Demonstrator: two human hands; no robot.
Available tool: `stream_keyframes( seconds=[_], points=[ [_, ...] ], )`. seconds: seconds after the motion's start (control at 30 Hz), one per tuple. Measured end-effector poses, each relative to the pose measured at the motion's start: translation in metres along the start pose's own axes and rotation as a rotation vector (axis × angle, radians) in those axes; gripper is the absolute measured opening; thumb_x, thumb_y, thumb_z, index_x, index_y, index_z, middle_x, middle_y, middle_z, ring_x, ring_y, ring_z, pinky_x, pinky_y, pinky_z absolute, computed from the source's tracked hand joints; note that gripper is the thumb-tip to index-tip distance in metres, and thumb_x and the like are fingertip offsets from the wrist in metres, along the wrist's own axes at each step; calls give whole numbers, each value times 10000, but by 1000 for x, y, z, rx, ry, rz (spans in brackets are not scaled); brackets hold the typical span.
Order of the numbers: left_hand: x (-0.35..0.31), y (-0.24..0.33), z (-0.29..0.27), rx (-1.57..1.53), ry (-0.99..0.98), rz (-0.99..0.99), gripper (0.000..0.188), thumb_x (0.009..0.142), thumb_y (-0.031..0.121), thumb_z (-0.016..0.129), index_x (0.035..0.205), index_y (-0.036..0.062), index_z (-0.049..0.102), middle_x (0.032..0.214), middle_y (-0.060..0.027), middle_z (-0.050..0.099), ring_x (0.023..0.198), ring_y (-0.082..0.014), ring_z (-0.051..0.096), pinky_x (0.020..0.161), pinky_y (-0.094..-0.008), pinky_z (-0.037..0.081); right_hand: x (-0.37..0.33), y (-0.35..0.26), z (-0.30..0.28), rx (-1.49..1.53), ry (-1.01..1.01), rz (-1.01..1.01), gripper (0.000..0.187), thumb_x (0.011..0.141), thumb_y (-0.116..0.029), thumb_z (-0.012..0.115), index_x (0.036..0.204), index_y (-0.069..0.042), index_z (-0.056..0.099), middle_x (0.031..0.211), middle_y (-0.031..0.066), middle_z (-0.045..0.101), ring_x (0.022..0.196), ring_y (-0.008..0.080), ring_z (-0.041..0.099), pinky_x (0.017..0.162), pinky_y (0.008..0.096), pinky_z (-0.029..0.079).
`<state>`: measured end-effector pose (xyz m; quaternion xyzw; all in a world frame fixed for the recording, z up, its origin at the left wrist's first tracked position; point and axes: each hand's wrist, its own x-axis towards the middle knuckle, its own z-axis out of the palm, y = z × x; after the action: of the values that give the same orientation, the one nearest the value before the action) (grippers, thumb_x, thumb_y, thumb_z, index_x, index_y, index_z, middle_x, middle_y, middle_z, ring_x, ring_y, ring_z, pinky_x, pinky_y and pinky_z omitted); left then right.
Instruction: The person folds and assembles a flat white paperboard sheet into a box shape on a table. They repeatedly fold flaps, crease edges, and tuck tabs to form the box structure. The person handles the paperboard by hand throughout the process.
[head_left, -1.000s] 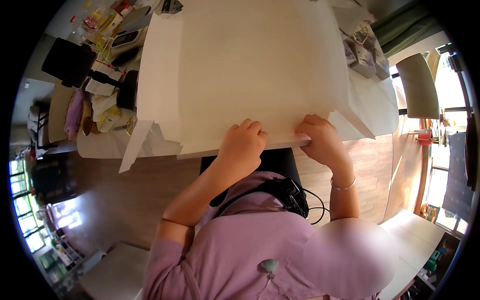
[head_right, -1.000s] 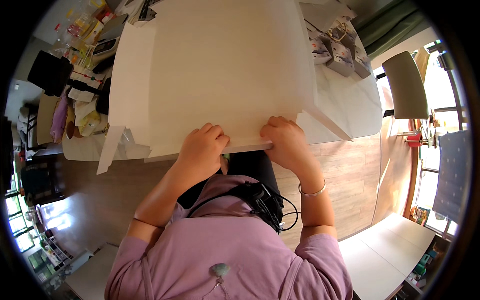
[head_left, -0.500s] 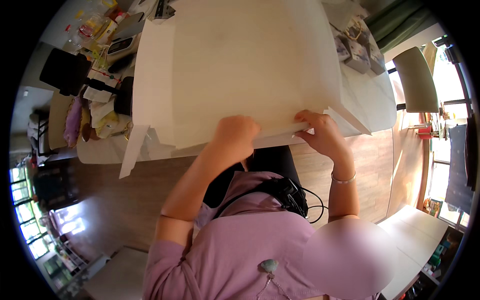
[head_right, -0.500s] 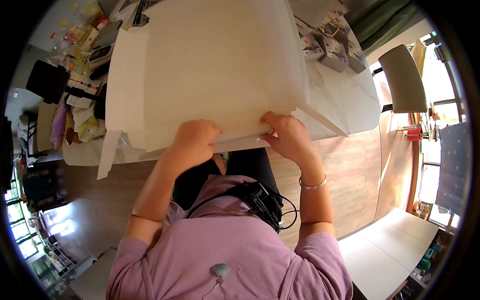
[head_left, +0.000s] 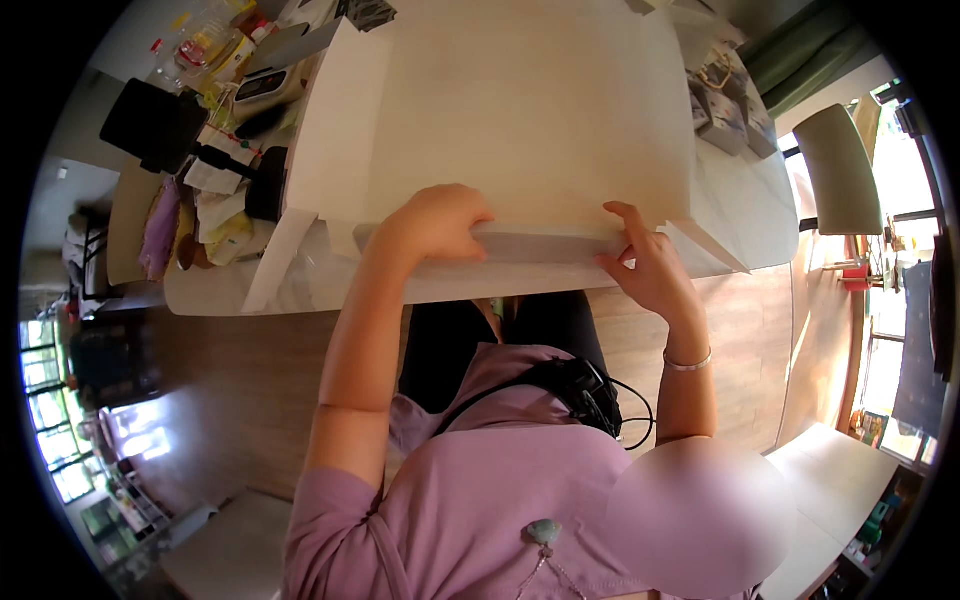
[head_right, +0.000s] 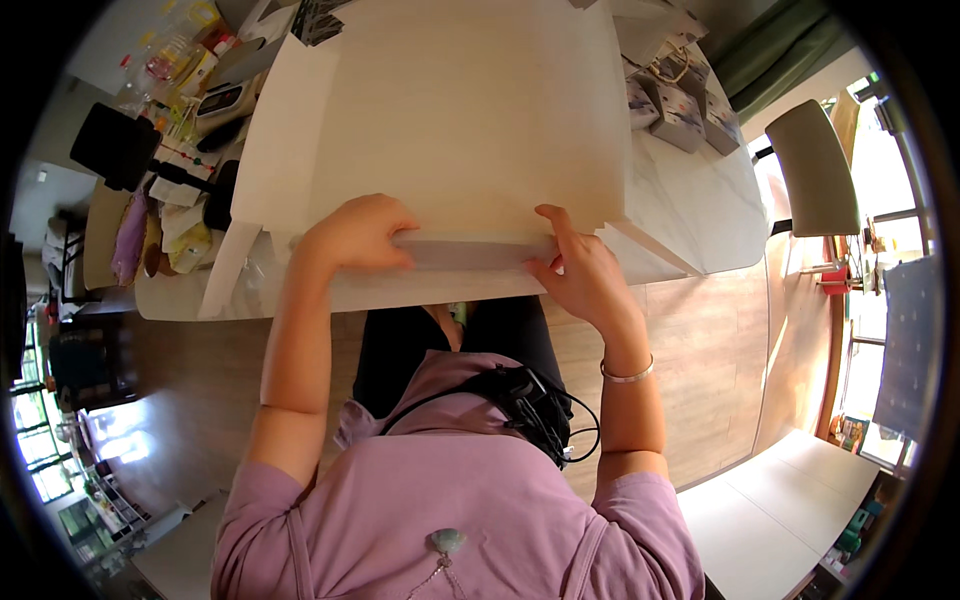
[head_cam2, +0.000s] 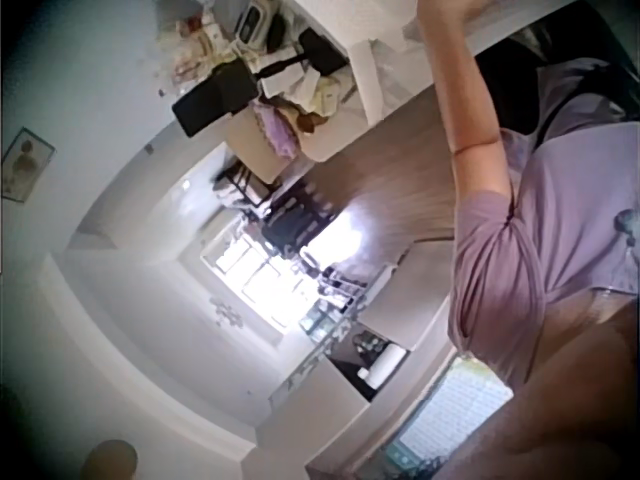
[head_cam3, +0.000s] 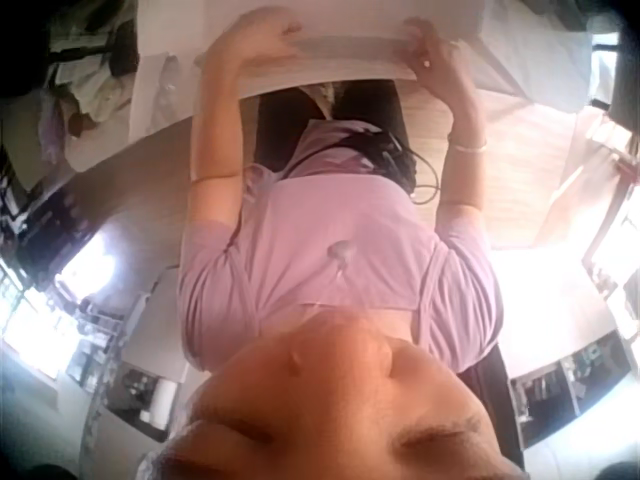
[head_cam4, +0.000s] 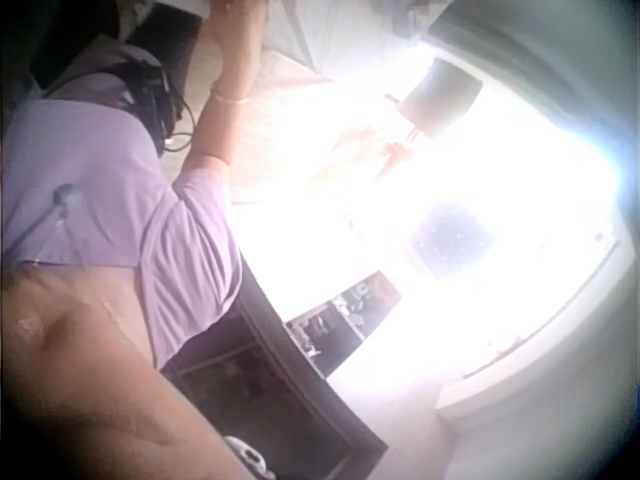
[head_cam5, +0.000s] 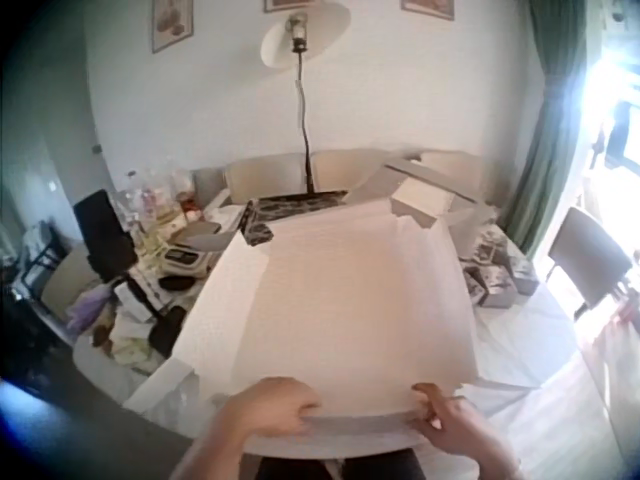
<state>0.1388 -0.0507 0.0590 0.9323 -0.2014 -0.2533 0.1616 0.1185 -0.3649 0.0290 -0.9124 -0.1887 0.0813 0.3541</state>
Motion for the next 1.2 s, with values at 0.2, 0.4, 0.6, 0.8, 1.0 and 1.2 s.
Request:
stream_keyframes(
  seconds=[0.2,0.4,0.6,0.8,1.0,1.2],
  points=[
    [20,-8,-8,-131,-159,-49,357,743,212,815,863,-35,587,732,-167,559,689,-295,559,654,-420,442,6,-5,9,-151,48,53,597,880,-242,797,1397,-142,515,786,120,689,798,334,698,677,451,524],
    [19,-10,1,-97,-5,-192,426,695,299,886,945,8,700,891,-121,719,823,-279,673,728,-378,519,8,-1,23,-326,170,1,606,886,-322,794,1382,-112,514,929,136,683,812,366,689,677,464,536],
    [-3,-12,2,2,233,-310,537,573,441,957,876,75,708,893,-79,733,842,-264,690,731,-387,533,4,-12,34,-441,427,-71,508,881,-320,792,1242,-69,537,1026,139,620,810,368,675,646,460,551],
    [-12,-20,18,-59,357,-294,607,561,539,955,914,108,714,900,-56,739,869,-270,707,734,-401,545,-3,-31,78,-373,363,-332,305,863,-259,791,971,-75,572,904,109,599,779,331,670,590,435,533],
    [-18,-24,43,-53,599,-173,598,594,554,935,906,97,709,906,-58,738,891,-275,701,756,-399,529,12,-39,94,-274,224,-314,237,897,-277,748,917,-94,600,872,83,632,700,332,673,598,449,524],
    [-18,-18,44,2,603,-183,605,616,563,928,920,99,687,933,-50,718,975,-267,667,900,-409,457,18,-43,102,-376,284,-241,248,903,-328,742,885,-111,623,835,65,662,719,318,690,591,446,524]
  ],
)
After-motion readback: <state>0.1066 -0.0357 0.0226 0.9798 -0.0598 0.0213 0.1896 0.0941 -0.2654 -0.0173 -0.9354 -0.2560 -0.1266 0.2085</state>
